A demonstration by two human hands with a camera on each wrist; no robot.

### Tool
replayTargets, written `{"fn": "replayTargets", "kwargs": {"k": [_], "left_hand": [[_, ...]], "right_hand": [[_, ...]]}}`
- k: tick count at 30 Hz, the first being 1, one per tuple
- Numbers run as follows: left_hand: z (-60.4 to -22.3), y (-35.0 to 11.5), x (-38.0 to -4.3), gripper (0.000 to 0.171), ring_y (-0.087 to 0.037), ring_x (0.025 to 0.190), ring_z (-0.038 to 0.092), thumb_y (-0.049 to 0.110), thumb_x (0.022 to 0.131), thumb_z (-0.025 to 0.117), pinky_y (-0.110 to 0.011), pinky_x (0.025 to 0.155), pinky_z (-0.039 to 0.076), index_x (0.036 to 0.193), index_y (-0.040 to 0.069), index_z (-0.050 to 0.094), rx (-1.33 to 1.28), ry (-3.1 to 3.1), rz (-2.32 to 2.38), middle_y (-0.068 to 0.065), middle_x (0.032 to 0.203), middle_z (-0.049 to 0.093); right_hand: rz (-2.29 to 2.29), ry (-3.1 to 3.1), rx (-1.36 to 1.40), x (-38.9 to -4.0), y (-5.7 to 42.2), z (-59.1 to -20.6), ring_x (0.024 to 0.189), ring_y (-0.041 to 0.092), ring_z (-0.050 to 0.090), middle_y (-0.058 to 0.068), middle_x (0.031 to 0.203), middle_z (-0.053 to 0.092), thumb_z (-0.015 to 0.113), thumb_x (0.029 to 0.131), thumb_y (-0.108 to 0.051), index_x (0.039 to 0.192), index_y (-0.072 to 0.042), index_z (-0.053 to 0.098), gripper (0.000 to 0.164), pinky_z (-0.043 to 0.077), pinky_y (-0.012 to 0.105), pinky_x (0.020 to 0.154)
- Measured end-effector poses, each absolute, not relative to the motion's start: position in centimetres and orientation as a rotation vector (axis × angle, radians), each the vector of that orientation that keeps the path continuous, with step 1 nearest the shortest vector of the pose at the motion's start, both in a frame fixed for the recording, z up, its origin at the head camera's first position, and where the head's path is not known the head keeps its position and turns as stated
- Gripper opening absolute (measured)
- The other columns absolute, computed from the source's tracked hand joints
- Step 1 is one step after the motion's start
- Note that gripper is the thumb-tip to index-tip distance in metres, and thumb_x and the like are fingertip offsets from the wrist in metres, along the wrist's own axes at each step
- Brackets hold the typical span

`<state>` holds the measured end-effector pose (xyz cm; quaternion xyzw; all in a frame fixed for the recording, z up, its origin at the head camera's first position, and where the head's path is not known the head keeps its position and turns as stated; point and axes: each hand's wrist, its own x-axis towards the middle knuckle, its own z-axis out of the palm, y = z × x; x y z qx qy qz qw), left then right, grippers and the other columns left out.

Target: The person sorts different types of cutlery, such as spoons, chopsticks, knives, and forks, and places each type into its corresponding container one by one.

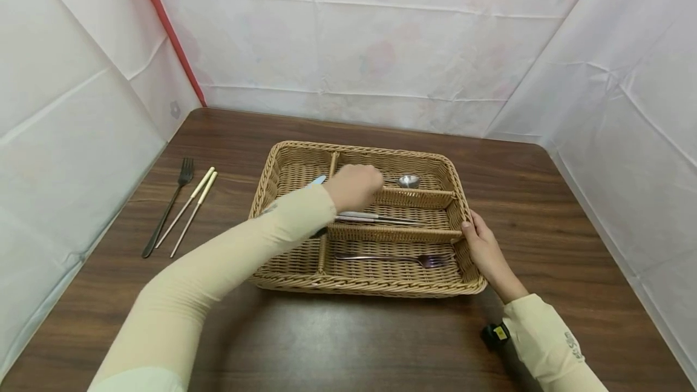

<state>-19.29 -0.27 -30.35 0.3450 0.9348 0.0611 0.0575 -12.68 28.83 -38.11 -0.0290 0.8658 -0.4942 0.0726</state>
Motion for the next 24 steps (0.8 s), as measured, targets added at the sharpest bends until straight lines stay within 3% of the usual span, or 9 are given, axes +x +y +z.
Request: {"fn": "replayTargets", "kwargs": {"k": [3, 8, 12, 19, 24], "left_hand": [[-29.7, -3.5, -19.6, 0.019, -0.022, 0.088, 0.063, -0.003, 0.084, 0.060, -0.033, 0.074, 0.053, 0.099, 0.004, 0.069, 0.970, 2.900, 0.259, -0.008, 0.098, 0.067], [-29.5, -9.9, -20.0, 0.018, -0.026, 0.080, 0.063, -0.002, 0.083, 0.057, -0.042, 0.065, 0.052, 0.092, 0.005, 0.071, 0.812, 2.986, 0.307, -0.010, 0.091, 0.068], [-29.6, -15.1, -19.7, 0.023, -0.031, 0.086, 0.065, 0.003, 0.082, 0.060, -0.050, 0.067, 0.051, 0.102, 0.005, 0.072, 0.647, 3.037, 0.320, -0.013, 0.101, 0.069], [-31.1, -22.7, -18.5, 0.024, -0.039, 0.086, 0.064, 0.004, 0.083, 0.059, -0.055, 0.073, 0.049, 0.103, -0.007, 0.067, 0.431, 3.060, 0.409, -0.023, 0.096, 0.066], [-32.7, -26.6, -17.6, 0.023, -0.038, 0.076, 0.063, 0.005, 0.084, 0.057, -0.054, 0.065, 0.048, 0.099, -0.010, 0.066, 0.300, 3.041, 0.382, -0.025, 0.090, 0.066]], "right_hand": [[-1.486, 2.601, -0.087, -12.8, 28.9, -38.1, 0.137, 0.045, 0.019, 0.031, 0.149, 0.021, 0.027, 0.106, -0.025, 0.150, 0.002, 0.011, 0.054, 0.021, 0.059, 0.106], [-1.486, 2.602, -0.082, -12.7, 28.9, -38.1, 0.137, 0.045, 0.020, 0.032, 0.148, 0.021, 0.026, 0.106, -0.025, 0.150, 0.002, 0.011, 0.055, 0.021, 0.060, 0.106], [-1.498, 2.602, -0.102, -12.6, 29.0, -38.0, 0.137, 0.045, 0.019, 0.033, 0.148, 0.021, 0.027, 0.106, -0.026, 0.150, 0.003, 0.011, 0.055, 0.020, 0.059, 0.107], [-1.545, 2.606, -0.125, -12.7, 29.0, -38.1, 0.136, 0.044, 0.021, 0.033, 0.147, 0.024, 0.029, 0.105, -0.020, 0.148, 0.006, 0.015, 0.052, 0.020, 0.057, 0.107], [-1.545, 2.603, -0.147, -12.8, 29.0, -38.1, 0.136, 0.044, 0.021, 0.034, 0.146, 0.024, 0.029, 0.106, -0.021, 0.148, 0.006, 0.015, 0.052, 0.020, 0.057, 0.107]]}}
